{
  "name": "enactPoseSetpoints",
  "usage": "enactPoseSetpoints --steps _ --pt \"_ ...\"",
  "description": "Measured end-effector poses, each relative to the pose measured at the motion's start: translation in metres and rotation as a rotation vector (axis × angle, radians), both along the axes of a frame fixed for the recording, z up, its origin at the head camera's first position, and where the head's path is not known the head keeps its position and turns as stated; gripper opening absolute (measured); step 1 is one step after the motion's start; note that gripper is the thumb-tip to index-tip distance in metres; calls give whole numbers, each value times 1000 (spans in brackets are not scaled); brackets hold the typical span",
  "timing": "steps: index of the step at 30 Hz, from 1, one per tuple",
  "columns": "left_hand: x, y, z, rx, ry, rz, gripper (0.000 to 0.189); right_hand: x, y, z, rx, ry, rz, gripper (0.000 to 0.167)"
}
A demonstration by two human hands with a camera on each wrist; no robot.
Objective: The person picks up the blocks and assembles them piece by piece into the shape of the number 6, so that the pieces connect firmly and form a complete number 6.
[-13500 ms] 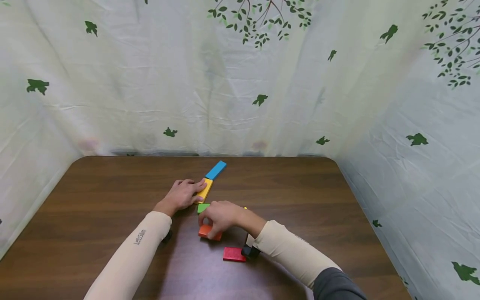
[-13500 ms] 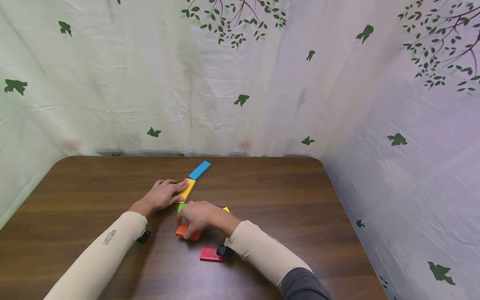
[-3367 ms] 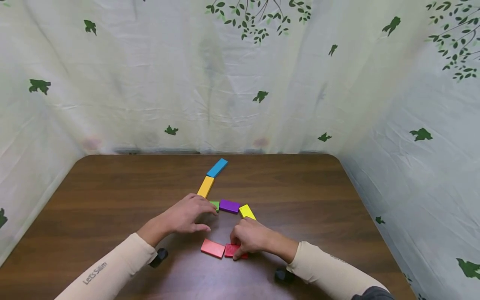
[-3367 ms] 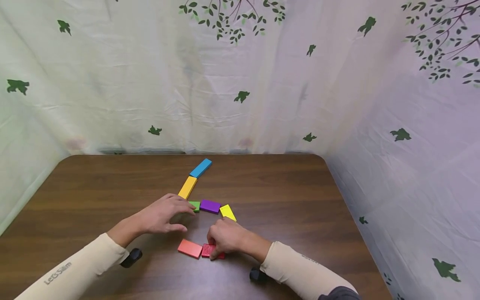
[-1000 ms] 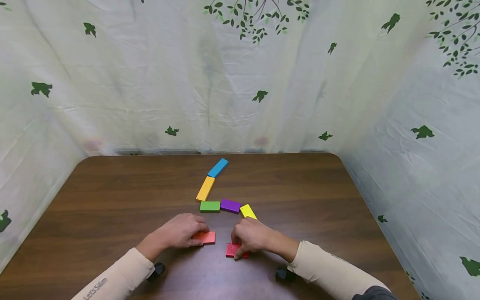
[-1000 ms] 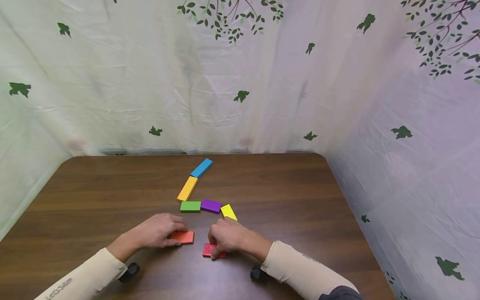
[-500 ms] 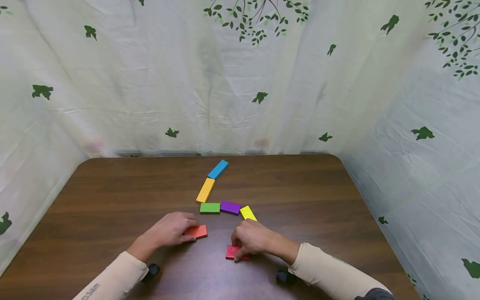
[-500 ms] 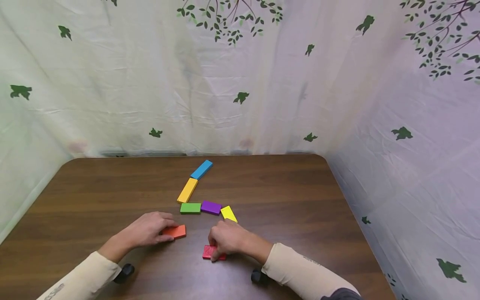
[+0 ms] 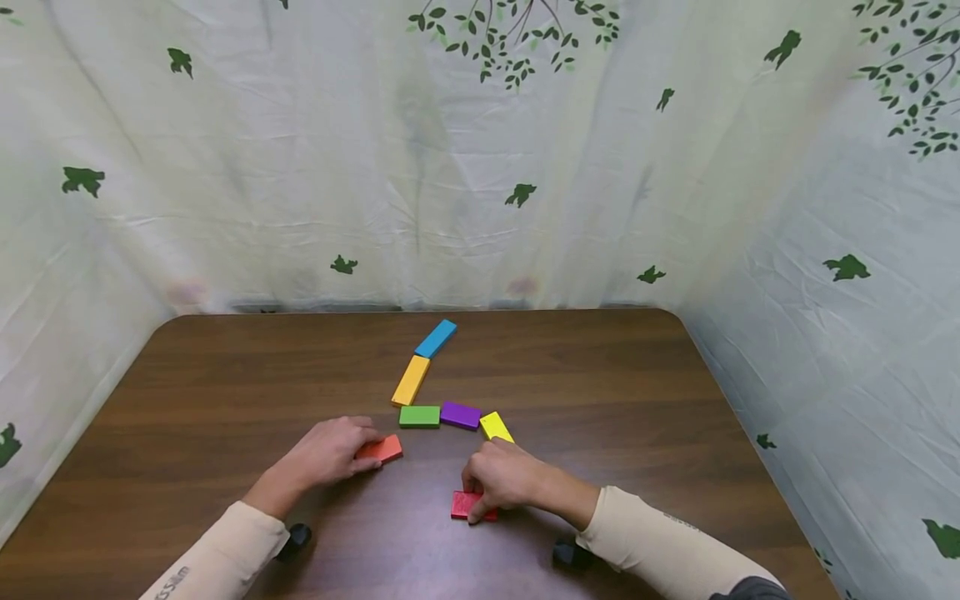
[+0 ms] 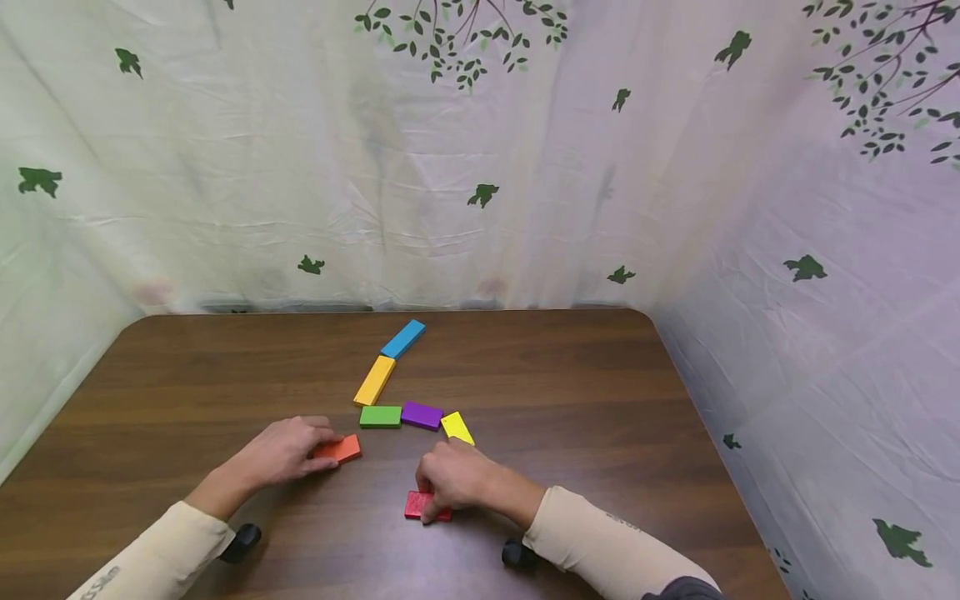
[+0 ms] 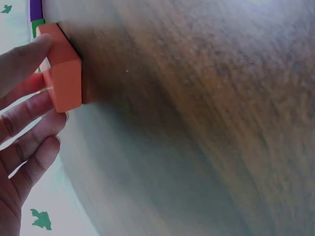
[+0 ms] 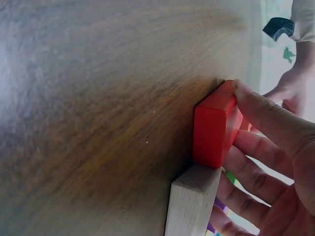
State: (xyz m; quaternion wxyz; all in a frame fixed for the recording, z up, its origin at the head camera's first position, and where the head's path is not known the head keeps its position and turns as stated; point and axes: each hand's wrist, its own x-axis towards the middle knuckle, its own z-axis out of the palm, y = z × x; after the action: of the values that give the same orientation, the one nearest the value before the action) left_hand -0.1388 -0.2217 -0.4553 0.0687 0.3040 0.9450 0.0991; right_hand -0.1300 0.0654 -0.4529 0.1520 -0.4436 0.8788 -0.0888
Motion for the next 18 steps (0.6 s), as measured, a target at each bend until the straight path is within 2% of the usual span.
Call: enactPoseSetpoints --steps 9,18 --pt "-1 -2 -1 2 24 108 38 1 0 1 0 15 9 28" --pt "-3 0 -5 21 13 178 35 2 -2 2 24 29 3 27"
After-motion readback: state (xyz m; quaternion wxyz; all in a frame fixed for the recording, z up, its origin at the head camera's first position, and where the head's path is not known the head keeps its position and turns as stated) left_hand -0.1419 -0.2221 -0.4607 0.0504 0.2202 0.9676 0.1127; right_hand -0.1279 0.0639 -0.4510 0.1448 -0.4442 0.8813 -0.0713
